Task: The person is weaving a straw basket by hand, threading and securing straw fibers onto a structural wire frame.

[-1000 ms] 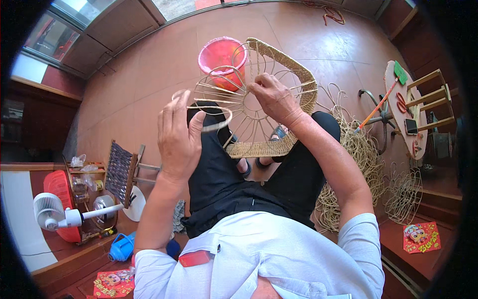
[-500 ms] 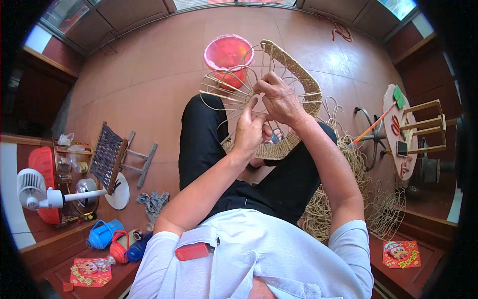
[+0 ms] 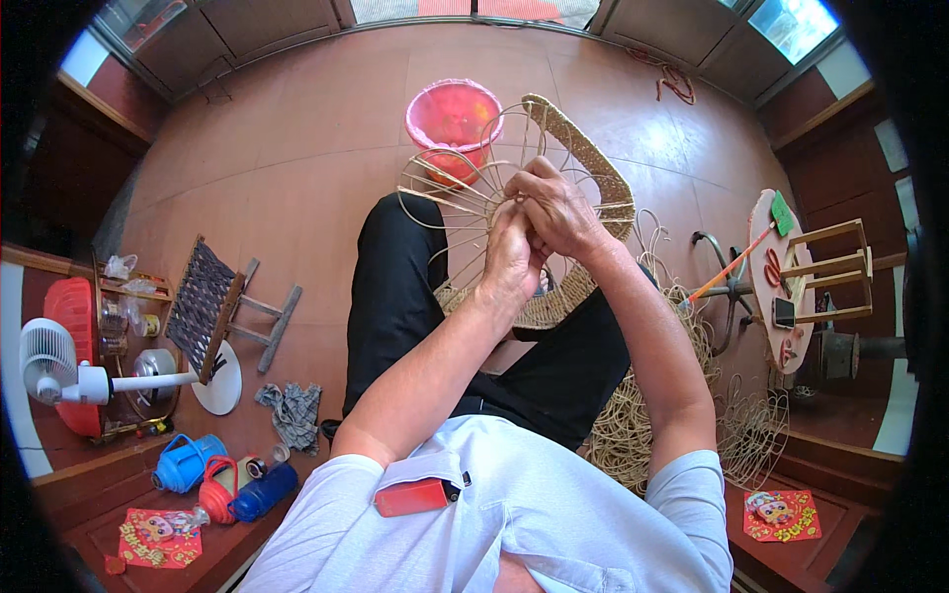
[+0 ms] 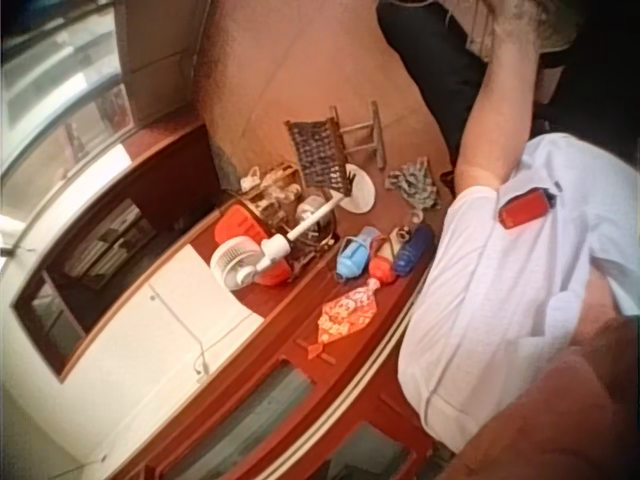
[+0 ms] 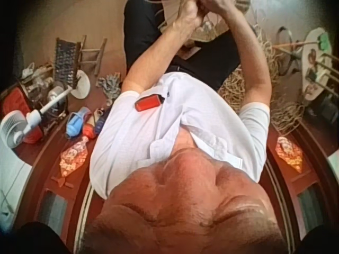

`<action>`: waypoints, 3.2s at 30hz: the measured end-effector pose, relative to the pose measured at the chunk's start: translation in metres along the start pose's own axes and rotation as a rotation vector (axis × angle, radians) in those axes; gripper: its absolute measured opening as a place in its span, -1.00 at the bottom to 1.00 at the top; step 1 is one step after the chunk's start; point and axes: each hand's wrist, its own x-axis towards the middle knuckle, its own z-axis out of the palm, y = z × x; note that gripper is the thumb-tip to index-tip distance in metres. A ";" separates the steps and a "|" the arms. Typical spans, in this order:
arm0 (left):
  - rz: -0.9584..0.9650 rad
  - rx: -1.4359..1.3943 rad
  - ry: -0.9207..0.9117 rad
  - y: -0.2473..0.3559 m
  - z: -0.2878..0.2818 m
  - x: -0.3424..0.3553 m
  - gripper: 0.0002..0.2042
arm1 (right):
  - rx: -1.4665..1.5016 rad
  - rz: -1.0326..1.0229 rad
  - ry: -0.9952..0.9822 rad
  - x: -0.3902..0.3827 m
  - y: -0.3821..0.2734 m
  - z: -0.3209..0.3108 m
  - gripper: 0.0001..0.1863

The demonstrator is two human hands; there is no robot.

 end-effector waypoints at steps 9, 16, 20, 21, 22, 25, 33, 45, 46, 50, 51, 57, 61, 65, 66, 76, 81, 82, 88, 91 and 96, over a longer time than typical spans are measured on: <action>0.013 0.503 -0.013 0.055 -0.019 -0.073 -0.74 | 0.008 -0.019 0.056 -0.014 -0.001 0.005 -0.66; 0.172 1.007 -0.044 0.110 -0.028 -0.104 -0.78 | -0.075 -0.091 0.178 -0.017 0.005 0.018 -0.64; 0.863 1.612 -0.223 0.106 -0.022 -0.102 -0.85 | -0.045 -0.093 0.207 -0.019 0.009 0.023 -0.65; 0.863 1.615 -0.229 0.102 -0.024 -0.097 -0.85 | -0.045 -0.090 0.214 -0.018 0.011 0.024 -0.65; 0.877 1.577 -0.308 0.099 -0.025 -0.092 -0.87 | -0.060 -0.083 0.198 -0.019 0.012 0.023 -0.66; 0.845 1.526 -0.422 0.097 -0.023 -0.077 -0.91 | -0.054 -0.067 0.182 -0.018 0.014 0.022 -0.69; 0.772 1.576 -0.520 0.110 0.005 -0.063 -0.87 | -0.072 -0.069 0.152 -0.017 0.010 0.022 -0.74; 0.003 0.548 -0.230 0.099 0.018 -0.057 -0.70 | -0.052 -0.088 0.178 -0.018 0.014 0.021 -0.83; 0.013 0.600 -0.214 0.093 0.020 -0.060 -0.69 | -0.022 -0.092 0.194 -0.019 0.015 0.023 -0.84; 0.350 0.938 -0.166 0.128 0.015 -0.055 -0.63 | -0.041 -0.063 0.226 -0.018 0.014 0.025 -0.87; 0.580 1.052 -0.150 0.149 0.010 -0.043 -0.63 | -0.038 -0.059 0.227 -0.017 0.012 0.026 -0.87; 0.432 1.342 -0.077 0.247 -0.027 0.039 -0.62 | -0.056 -0.079 0.221 -0.017 0.010 0.027 -0.86; -0.169 1.288 -0.269 0.242 -0.036 0.073 -0.46 | -0.040 -0.077 0.227 -0.017 0.006 0.025 -0.87; -0.540 1.190 -0.317 0.233 -0.033 0.091 -0.28 | -0.042 -0.077 0.232 -0.016 0.005 0.024 -0.86; -0.672 1.135 -0.322 0.232 -0.034 0.096 -0.23 | -0.041 -0.073 0.230 -0.016 0.005 0.024 -0.86; 0.516 1.688 -0.411 0.268 0.008 0.163 -0.50 | -0.042 -0.057 0.207 -0.014 0.006 0.026 -0.86; 0.845 1.749 0.019 0.258 0.052 0.122 -0.50 | -0.047 -0.025 0.220 -0.021 0.011 0.024 -0.86; 0.653 1.732 -0.091 0.253 0.058 0.095 -0.49 | -0.035 -0.030 0.220 -0.021 0.010 0.022 -0.86; 0.413 1.526 -0.388 0.154 0.005 -0.032 -0.62 | -0.018 -0.042 0.210 -0.014 0.007 0.025 -0.84; 0.102 1.266 -0.369 0.129 -0.005 -0.058 -0.78 | -0.015 -0.033 0.212 -0.014 0.010 0.029 -0.83; 0.152 1.445 -0.171 0.150 -0.034 -0.112 -0.65 | -0.043 -0.045 0.239 -0.017 0.011 0.028 -0.84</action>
